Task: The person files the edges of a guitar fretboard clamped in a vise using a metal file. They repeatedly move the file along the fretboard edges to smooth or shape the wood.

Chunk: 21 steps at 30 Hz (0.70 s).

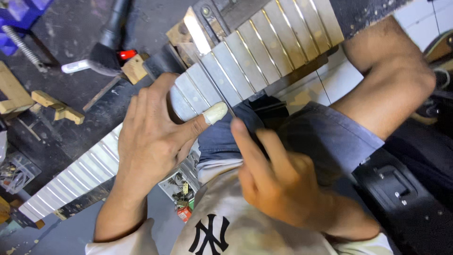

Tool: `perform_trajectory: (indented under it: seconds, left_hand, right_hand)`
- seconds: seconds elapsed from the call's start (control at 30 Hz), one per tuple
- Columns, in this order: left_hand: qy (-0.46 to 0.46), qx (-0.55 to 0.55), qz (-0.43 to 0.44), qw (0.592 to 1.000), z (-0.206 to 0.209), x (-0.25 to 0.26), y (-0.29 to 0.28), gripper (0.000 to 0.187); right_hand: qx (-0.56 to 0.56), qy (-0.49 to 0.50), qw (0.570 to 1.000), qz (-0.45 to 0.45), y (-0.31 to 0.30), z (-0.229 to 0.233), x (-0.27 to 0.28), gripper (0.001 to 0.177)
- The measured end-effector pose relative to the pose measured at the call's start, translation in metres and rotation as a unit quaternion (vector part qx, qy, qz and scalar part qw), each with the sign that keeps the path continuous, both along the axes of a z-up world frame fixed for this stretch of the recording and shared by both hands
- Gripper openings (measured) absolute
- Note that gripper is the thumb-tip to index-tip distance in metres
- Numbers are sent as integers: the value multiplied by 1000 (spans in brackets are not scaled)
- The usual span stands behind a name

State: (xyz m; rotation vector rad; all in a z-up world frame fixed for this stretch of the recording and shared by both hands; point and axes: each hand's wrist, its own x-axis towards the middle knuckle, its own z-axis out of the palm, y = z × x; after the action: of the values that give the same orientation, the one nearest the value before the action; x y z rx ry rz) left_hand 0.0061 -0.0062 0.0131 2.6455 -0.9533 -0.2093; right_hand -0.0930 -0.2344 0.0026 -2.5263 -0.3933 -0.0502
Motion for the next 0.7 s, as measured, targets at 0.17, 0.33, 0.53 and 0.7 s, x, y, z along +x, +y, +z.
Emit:
perform_trajectory:
  seconds: [0.17,0.33,0.53,0.7]
  left_hand:
    - [-15,6,-12,1000,1,1,0,20]
    - [-14,46,-27,998,-7,-1,6,56]
    - [-13,20,13,1000,1,-2,0,32]
    - [-38,-7,-32,999,-4,2,4,35]
  right_hand:
    - [40,-3,999,-10,-7,2,-12,49]
    - [89,72,993,-36,-22,-15,-59,50]
    - [54,-5,998,18,-3,9,23,48]
    - [109,70,991,-30,-20,1,-41,49]
